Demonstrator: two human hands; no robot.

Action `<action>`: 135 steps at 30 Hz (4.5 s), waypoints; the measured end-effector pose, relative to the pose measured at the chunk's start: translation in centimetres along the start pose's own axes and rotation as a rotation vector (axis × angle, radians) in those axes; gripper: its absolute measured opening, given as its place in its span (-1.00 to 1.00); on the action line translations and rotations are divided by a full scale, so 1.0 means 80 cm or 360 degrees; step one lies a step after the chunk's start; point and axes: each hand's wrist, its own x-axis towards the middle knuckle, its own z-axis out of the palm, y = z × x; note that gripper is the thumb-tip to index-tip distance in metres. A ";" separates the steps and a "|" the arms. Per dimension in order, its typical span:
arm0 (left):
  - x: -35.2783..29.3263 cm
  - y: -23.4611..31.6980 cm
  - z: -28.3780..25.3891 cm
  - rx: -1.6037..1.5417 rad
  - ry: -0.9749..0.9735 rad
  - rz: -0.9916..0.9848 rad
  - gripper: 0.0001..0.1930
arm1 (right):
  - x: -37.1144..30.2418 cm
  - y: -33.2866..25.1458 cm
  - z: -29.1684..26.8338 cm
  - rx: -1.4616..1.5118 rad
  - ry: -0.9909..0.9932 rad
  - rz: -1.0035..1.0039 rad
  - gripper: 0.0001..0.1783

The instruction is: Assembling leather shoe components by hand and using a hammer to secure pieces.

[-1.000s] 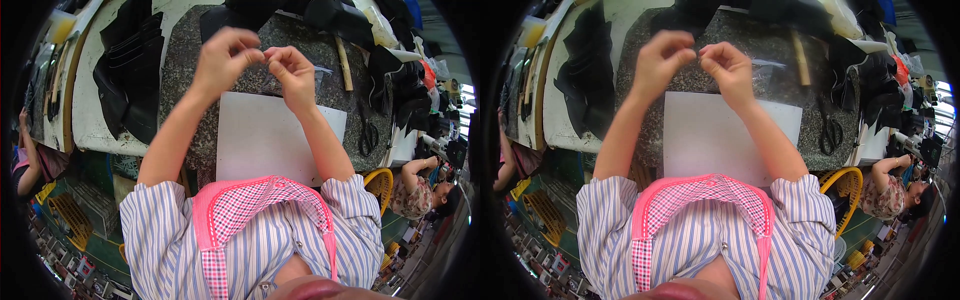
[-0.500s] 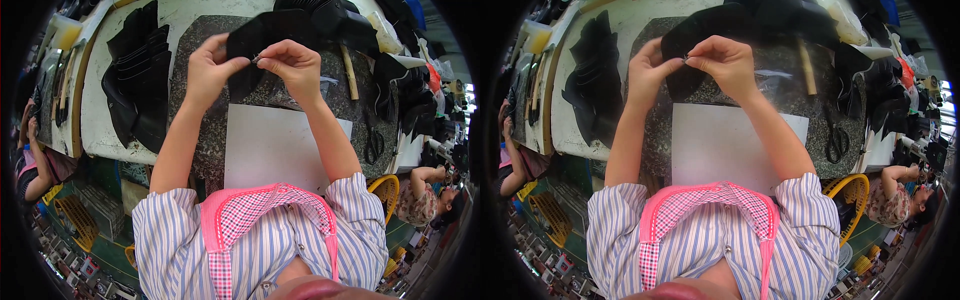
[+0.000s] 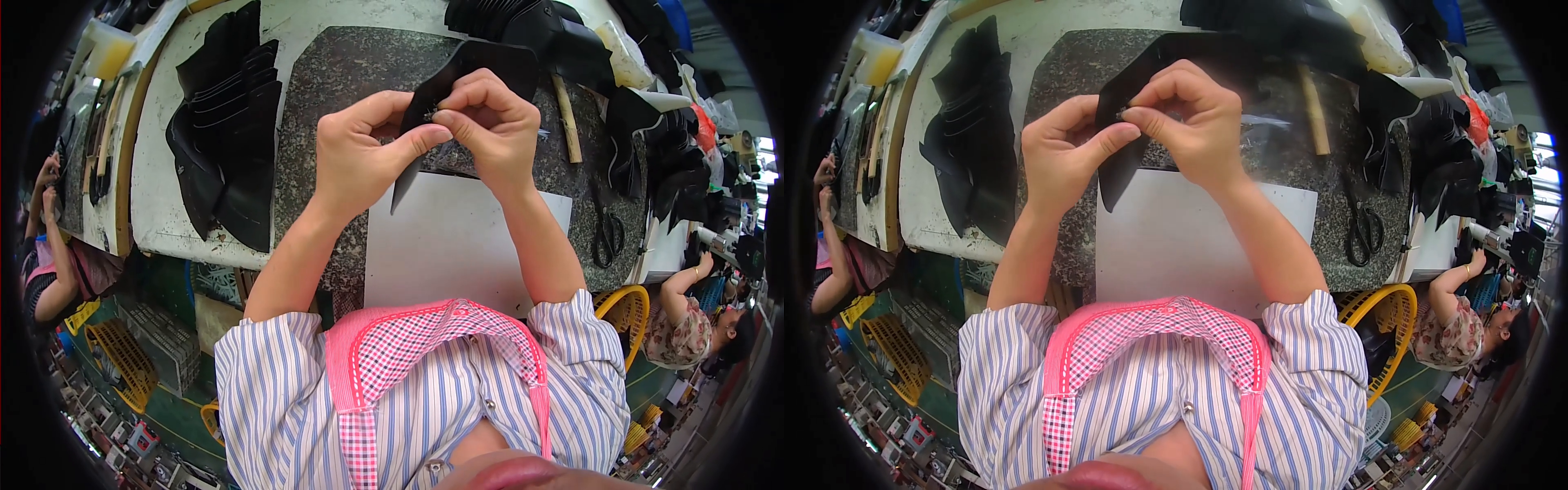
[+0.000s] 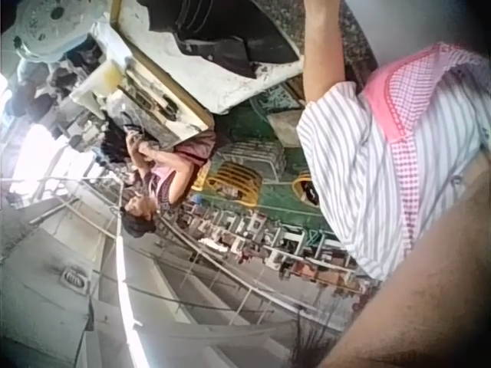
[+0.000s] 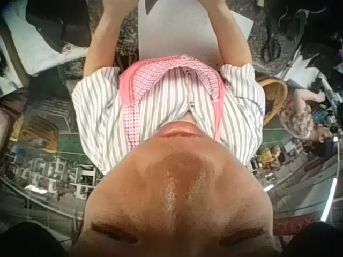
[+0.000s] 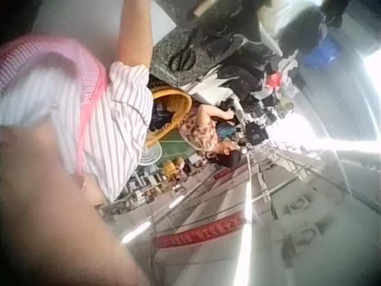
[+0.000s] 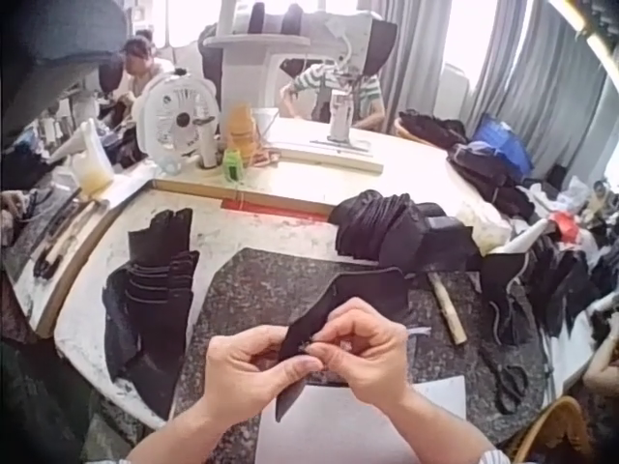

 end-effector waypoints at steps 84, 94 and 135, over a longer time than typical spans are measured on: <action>0.015 -0.053 -0.307 -0.0250 0.0189 -0.0550 -0.53 | 0.081 0.141 0.144 -0.0198 0.0165 -0.0089 -0.27; 0.005 0.022 -0.227 0.1210 0.0167 -0.0209 -0.01 | 0.072 0.121 0.107 -0.0894 0.0082 -0.0078 0.12; 0.069 -0.011 0.407 0.0869 -0.1662 0.0930 -0.72 | -0.318 -0.120 -0.576 -0.2118 0.2606 0.1096 -0.37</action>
